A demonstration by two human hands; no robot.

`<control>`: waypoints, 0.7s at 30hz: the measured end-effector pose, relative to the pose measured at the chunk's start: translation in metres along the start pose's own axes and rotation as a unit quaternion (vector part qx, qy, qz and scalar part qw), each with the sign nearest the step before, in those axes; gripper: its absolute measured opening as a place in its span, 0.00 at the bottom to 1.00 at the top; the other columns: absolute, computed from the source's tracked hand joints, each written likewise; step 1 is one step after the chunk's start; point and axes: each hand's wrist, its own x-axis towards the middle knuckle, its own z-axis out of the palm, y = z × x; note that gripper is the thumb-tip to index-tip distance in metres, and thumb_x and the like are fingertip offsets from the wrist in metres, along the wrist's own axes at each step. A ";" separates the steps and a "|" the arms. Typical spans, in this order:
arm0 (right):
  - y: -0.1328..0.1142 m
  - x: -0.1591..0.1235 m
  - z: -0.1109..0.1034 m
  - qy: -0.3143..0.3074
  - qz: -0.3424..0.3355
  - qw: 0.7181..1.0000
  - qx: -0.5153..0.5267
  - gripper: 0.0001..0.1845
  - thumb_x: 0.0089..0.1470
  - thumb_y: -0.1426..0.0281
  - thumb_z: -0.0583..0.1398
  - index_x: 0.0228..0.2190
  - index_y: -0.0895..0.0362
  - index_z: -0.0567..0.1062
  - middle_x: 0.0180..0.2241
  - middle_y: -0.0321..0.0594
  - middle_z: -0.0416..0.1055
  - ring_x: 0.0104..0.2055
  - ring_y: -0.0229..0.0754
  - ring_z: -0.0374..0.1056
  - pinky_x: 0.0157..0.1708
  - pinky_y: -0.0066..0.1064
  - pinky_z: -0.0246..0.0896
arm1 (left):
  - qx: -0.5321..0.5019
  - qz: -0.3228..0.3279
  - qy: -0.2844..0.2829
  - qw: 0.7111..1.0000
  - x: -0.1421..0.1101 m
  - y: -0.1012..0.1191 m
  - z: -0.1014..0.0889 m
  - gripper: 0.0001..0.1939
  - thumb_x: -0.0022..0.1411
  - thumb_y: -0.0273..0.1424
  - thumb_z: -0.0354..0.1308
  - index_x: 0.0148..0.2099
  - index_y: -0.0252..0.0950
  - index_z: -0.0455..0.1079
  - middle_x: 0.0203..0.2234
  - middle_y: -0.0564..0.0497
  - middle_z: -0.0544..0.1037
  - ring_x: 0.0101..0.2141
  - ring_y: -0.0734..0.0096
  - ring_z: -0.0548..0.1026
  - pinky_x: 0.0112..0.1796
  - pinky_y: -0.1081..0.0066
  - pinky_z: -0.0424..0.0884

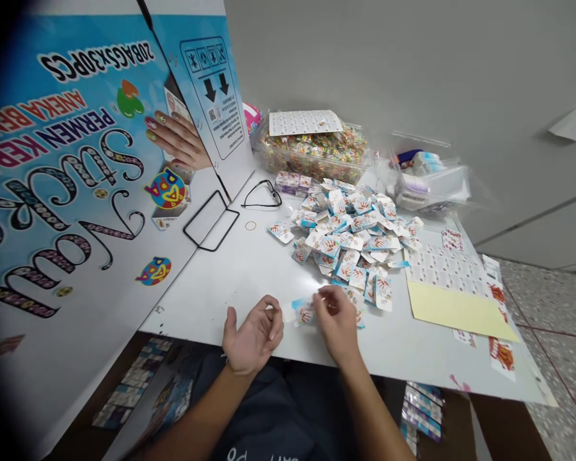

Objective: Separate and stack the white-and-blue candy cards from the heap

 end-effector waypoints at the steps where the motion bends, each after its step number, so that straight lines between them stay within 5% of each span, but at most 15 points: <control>1: 0.003 -0.004 0.002 -0.066 -0.051 0.993 -0.080 0.09 0.59 0.65 0.61 0.41 0.55 0.73 0.37 0.43 0.74 0.35 0.43 0.69 0.33 0.36 0.68 | -0.011 0.001 0.001 1.000 -0.001 0.001 0.000 0.38 0.61 0.61 0.39 0.42 0.29 0.69 0.19 0.51 0.66 0.13 0.82 0.54 0.15 0.80 0.47; 5: 0.010 -0.011 0.007 -0.207 -0.196 0.904 -0.317 0.20 0.59 0.73 0.59 0.53 0.53 0.69 0.58 0.47 0.66 0.54 0.54 0.60 0.53 0.50 0.61 | -0.029 -0.006 0.011 0.999 -0.001 0.002 0.002 0.39 0.62 0.61 0.37 0.42 0.28 0.70 0.19 0.51 0.66 0.14 0.81 0.54 0.15 0.79 0.46; 10: 0.006 -0.002 0.012 -0.213 -0.175 0.856 -0.438 0.21 0.55 0.73 0.64 0.50 0.56 0.70 0.48 0.49 0.70 0.48 0.56 0.61 0.51 0.52 0.58 | -0.031 -0.015 0.023 0.999 0.001 0.003 0.005 0.39 0.63 0.60 0.37 0.41 0.28 0.70 0.18 0.51 0.65 0.14 0.81 0.54 0.16 0.78 0.47; 17: 0.007 0.006 0.024 -0.229 -0.160 0.883 -0.377 0.11 0.54 0.68 0.65 0.38 0.55 0.71 0.42 0.44 0.69 0.46 0.51 0.60 0.46 0.42 0.58 | -0.030 -0.006 0.025 0.999 0.000 0.002 0.004 0.37 0.64 0.58 0.38 0.40 0.28 0.70 0.18 0.50 0.66 0.14 0.80 0.55 0.17 0.78 0.47; 21: 0.012 0.009 0.030 -0.218 -0.125 0.938 -0.239 0.11 0.49 0.71 0.67 0.33 0.55 0.69 0.37 0.38 0.68 0.41 0.45 0.60 0.41 0.35 0.57 | -0.029 0.000 0.028 0.999 -0.001 0.003 0.004 0.36 0.63 0.58 0.39 0.40 0.29 0.70 0.18 0.51 0.66 0.14 0.80 0.56 0.17 0.78 0.47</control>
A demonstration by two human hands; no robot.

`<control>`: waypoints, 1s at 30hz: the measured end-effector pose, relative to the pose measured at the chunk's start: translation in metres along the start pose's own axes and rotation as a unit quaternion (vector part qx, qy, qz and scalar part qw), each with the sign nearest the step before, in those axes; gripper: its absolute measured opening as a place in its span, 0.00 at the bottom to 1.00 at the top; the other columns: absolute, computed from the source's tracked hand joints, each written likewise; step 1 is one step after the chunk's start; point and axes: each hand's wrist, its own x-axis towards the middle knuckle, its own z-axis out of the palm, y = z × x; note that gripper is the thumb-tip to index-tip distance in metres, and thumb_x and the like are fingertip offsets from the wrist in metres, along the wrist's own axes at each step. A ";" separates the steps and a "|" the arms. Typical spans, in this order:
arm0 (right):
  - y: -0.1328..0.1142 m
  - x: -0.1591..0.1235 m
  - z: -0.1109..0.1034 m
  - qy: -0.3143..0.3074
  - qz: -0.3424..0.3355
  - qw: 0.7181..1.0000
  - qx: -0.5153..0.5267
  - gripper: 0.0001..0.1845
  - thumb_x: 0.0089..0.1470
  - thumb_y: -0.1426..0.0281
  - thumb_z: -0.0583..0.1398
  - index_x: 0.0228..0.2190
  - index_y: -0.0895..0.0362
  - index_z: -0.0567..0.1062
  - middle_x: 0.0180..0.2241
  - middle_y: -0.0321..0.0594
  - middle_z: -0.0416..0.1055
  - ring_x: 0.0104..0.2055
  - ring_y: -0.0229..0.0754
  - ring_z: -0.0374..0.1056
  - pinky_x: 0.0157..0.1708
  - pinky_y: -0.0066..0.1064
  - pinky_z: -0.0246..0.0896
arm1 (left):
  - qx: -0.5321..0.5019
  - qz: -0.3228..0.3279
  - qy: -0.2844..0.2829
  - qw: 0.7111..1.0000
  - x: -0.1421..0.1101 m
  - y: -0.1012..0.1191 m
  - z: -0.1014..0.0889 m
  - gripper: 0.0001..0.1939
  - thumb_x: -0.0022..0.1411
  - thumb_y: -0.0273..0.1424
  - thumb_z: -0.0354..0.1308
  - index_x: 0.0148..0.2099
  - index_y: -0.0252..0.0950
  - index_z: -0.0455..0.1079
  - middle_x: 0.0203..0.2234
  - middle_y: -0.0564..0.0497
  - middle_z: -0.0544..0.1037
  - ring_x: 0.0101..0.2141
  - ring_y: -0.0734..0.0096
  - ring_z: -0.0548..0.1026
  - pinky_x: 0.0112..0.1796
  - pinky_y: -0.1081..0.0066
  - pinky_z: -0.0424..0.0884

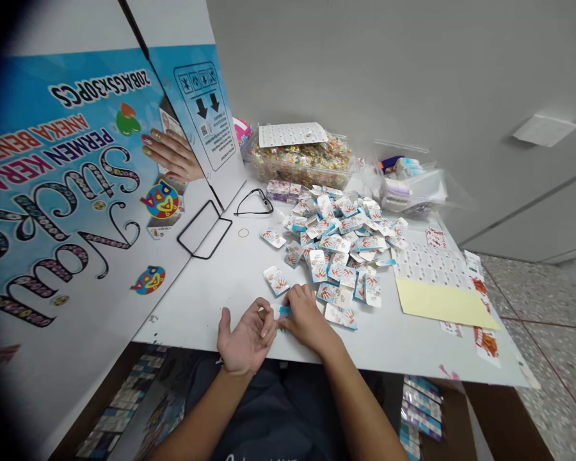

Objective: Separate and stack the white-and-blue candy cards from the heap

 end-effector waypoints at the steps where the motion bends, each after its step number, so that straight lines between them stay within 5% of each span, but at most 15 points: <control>1: 0.001 0.002 0.000 0.020 0.012 0.998 0.058 0.12 0.47 0.71 0.68 0.31 0.55 0.69 0.34 0.37 0.68 0.38 0.43 0.60 0.39 0.33 0.57 | 0.000 0.000 0.001 1.000 0.000 0.001 0.000 0.36 0.63 0.58 0.40 0.40 0.29 0.70 0.18 0.51 0.65 0.14 0.81 0.55 0.17 0.78 0.46; 4: 0.004 0.007 -0.002 0.091 0.050 0.978 0.183 0.13 0.48 0.67 0.67 0.28 0.55 0.67 0.27 0.32 0.65 0.31 0.39 0.60 0.33 0.30 0.57 | 0.010 0.007 0.012 1.000 0.000 0.001 0.001 0.35 0.62 0.58 0.42 0.39 0.29 0.70 0.18 0.52 0.66 0.14 0.82 0.54 0.17 0.78 0.45; 7: -0.001 0.003 -0.003 0.176 0.077 0.956 0.222 0.10 0.61 0.61 0.57 0.37 0.55 0.65 0.28 0.32 0.65 0.30 0.38 0.64 0.31 0.28 0.60 | 0.079 0.050 0.066 0.993 0.002 -0.006 0.001 0.26 0.64 0.52 0.48 0.36 0.32 0.69 0.19 0.52 0.68 0.16 0.81 0.56 0.17 0.78 0.47; 12: -0.024 -0.024 0.014 0.268 0.108 0.897 0.335 0.12 0.64 0.60 0.55 0.46 0.53 0.66 0.31 0.36 0.70 0.31 0.39 0.68 0.31 0.29 0.65 | 0.288 0.049 0.177 0.940 -0.001 -0.027 -0.006 0.20 0.64 0.48 0.55 0.36 0.34 0.72 0.25 0.51 0.74 0.22 0.74 0.67 0.23 0.74 0.61; 15: -0.033 -0.041 0.031 0.264 0.041 0.944 0.193 0.14 0.65 0.68 0.52 0.49 0.52 0.71 0.46 0.46 0.69 0.49 0.47 0.67 0.49 0.42 0.65 | 0.354 0.018 0.235 0.905 -0.003 -0.030 -0.013 0.28 0.59 0.54 0.57 0.40 0.33 0.76 0.35 0.44 0.79 0.40 0.59 0.75 0.44 0.65 0.70; 19: -0.037 -0.050 0.041 0.208 -0.029 0.977 -0.019 0.28 0.62 0.74 0.52 0.62 0.51 0.61 0.66 0.53 0.45 0.64 0.59 0.50 0.58 0.57 0.55 | 0.234 -0.052 0.120 0.963 0.000 -0.022 -0.018 0.34 0.62 0.56 0.50 0.53 0.32 0.74 0.50 0.39 0.78 0.58 0.52 0.68 0.61 0.57 0.58; 21: -0.038 -0.050 0.040 0.193 -0.032 0.978 -0.075 0.32 0.60 0.74 0.55 0.64 0.52 0.58 0.68 0.53 0.38 0.66 0.63 0.46 0.58 0.60 0.53 | 0.152 -0.093 0.074 0.981 0.002 -0.019 -0.018 0.33 0.64 0.54 0.49 0.56 0.32 0.73 0.52 0.39 0.76 0.59 0.52 0.67 0.62 0.56 0.56; 24: -0.039 -0.049 0.038 0.192 -0.035 0.974 -0.111 0.32 0.59 0.74 0.56 0.63 0.53 0.58 0.68 0.55 0.37 0.65 0.64 0.48 0.57 0.60 0.55 | 0.102 -0.121 0.086 0.984 0.005 -0.018 -0.017 0.26 0.66 0.48 0.53 0.53 0.33 0.75 0.51 0.40 0.78 0.59 0.53 0.68 0.63 0.55 0.56; 30: -0.034 -0.045 0.029 0.187 0.001 0.975 -0.121 0.25 0.62 0.71 0.54 0.60 0.55 0.62 0.65 0.56 0.50 0.56 0.57 0.59 0.53 0.54 0.63 | 0.085 -0.121 0.107 0.983 0.008 -0.016 -0.015 0.14 0.63 0.35 0.61 0.46 0.33 0.78 0.49 0.43 0.79 0.59 0.56 0.68 0.63 0.57 0.58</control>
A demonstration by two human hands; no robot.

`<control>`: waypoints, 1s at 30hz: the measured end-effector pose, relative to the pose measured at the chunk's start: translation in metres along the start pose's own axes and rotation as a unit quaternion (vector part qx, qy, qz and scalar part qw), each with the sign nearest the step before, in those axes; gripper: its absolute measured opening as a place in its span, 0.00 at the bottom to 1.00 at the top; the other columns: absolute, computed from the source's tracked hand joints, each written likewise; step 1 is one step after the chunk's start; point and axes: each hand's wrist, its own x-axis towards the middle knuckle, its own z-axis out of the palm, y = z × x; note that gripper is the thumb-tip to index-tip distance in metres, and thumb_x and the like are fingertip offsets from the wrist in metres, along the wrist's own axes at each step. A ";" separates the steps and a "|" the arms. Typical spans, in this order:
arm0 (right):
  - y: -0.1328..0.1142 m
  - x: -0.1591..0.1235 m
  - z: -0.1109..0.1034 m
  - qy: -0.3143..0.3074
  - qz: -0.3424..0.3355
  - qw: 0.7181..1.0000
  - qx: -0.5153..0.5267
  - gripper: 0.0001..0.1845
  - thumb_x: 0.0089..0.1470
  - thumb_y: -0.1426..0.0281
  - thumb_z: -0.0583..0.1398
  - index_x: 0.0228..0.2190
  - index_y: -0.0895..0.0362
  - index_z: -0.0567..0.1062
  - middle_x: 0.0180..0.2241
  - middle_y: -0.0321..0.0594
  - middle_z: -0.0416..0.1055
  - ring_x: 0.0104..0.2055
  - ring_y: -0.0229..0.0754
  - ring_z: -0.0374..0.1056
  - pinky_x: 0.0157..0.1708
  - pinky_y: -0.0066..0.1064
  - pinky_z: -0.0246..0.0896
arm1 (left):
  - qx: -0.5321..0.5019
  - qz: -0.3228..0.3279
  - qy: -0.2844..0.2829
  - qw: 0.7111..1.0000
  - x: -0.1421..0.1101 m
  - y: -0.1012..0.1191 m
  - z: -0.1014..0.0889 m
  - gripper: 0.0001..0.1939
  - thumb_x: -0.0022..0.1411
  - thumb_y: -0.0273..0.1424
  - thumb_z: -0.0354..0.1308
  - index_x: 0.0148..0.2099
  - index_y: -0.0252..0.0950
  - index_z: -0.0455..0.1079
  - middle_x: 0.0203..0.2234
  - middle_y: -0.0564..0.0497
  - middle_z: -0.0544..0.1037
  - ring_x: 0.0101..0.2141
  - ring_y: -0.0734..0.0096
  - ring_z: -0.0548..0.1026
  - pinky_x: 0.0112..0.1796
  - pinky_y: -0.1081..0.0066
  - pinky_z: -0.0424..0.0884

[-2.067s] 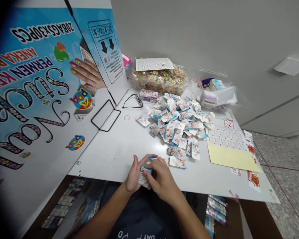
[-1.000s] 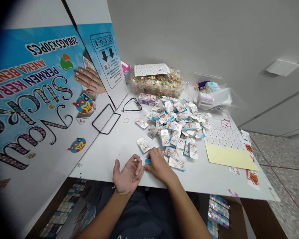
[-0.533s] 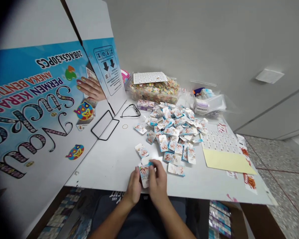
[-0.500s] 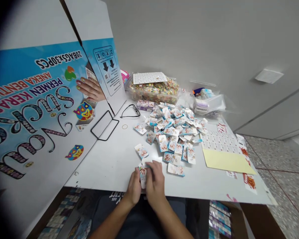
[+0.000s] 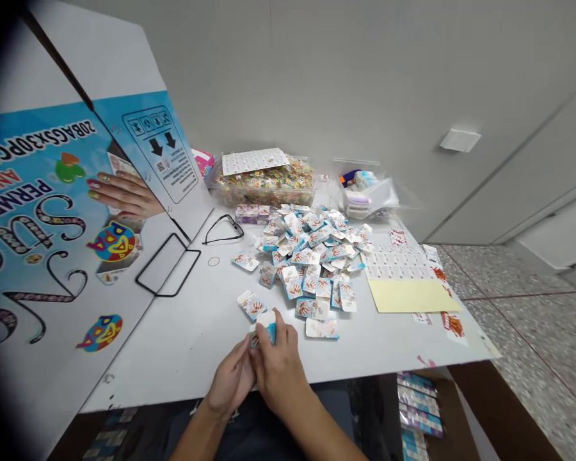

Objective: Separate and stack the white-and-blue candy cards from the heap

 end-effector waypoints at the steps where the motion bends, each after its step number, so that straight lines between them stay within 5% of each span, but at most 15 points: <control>1: 0.003 0.002 -0.002 -0.009 0.005 1.000 -0.007 0.24 0.62 0.69 0.54 0.59 0.56 0.63 0.64 0.56 0.53 0.54 0.56 0.59 0.52 0.55 0.62 | -0.004 -0.008 -0.015 1.000 0.000 0.000 0.000 0.14 0.63 0.35 0.60 0.47 0.33 0.78 0.50 0.42 0.79 0.60 0.56 0.67 0.63 0.57 0.57; 5: 0.013 0.004 -0.008 -0.019 -0.025 0.999 -0.027 0.24 0.62 0.66 0.55 0.59 0.55 0.65 0.61 0.55 0.58 0.55 0.58 0.58 0.53 0.59 0.59 | 0.001 -0.027 -0.040 0.999 0.001 -0.001 0.002 0.17 0.66 0.36 0.57 0.52 0.33 0.76 0.53 0.42 0.77 0.62 0.57 0.65 0.64 0.56 0.56; 10: 0.019 0.000 -0.015 0.012 -0.067 0.995 0.072 0.24 0.59 0.73 0.56 0.57 0.56 0.66 0.61 0.54 0.56 0.58 0.55 0.56 0.55 0.51 0.60 | 0.027 -0.048 -0.021 0.998 -0.001 -0.004 0.004 0.19 0.65 0.42 0.57 0.50 0.34 0.76 0.50 0.40 0.78 0.59 0.54 0.68 0.62 0.55 0.59; 15: 0.018 0.006 -0.030 0.057 -0.031 0.975 0.215 0.10 0.53 0.74 0.55 0.37 0.54 0.73 0.54 0.47 0.64 0.55 0.52 0.59 0.52 0.49 0.61 | 0.168 -0.066 -0.023 0.983 -0.006 -0.002 0.003 0.21 0.60 0.40 0.63 0.52 0.34 0.75 0.48 0.40 0.78 0.55 0.50 0.71 0.57 0.54 0.63; 19: 0.017 0.016 -0.047 -0.040 -0.018 0.960 0.278 0.06 0.53 0.72 0.55 0.30 0.54 0.73 0.54 0.42 0.67 0.55 0.52 0.60 0.53 0.48 0.60 | 0.263 -0.027 -0.043 0.964 -0.005 -0.003 -0.010 0.24 0.56 0.37 0.67 0.55 0.38 0.73 0.51 0.43 0.76 0.55 0.50 0.70 0.56 0.58 0.63; 23: 0.017 0.028 -0.071 -0.147 -0.013 0.948 0.282 0.08 0.55 0.68 0.59 0.38 0.52 0.76 0.58 0.42 0.65 0.61 0.51 0.56 0.58 0.48 0.57 | 0.285 -0.037 -0.039 0.957 -0.005 -0.003 -0.022 0.31 0.51 0.43 0.70 0.55 0.38 0.72 0.46 0.42 0.77 0.50 0.48 0.72 0.52 0.58 0.66; 30: 0.016 0.043 -0.103 -0.281 -0.060 0.937 0.199 0.10 0.55 0.63 0.64 0.41 0.48 0.79 0.56 0.40 0.69 0.59 0.52 0.59 0.57 0.51 0.59 | 0.338 -0.044 -0.102 0.935 -0.008 0.008 -0.010 0.38 0.39 0.47 0.74 0.52 0.37 0.74 0.36 0.47 0.77 0.39 0.57 0.72 0.42 0.63 0.68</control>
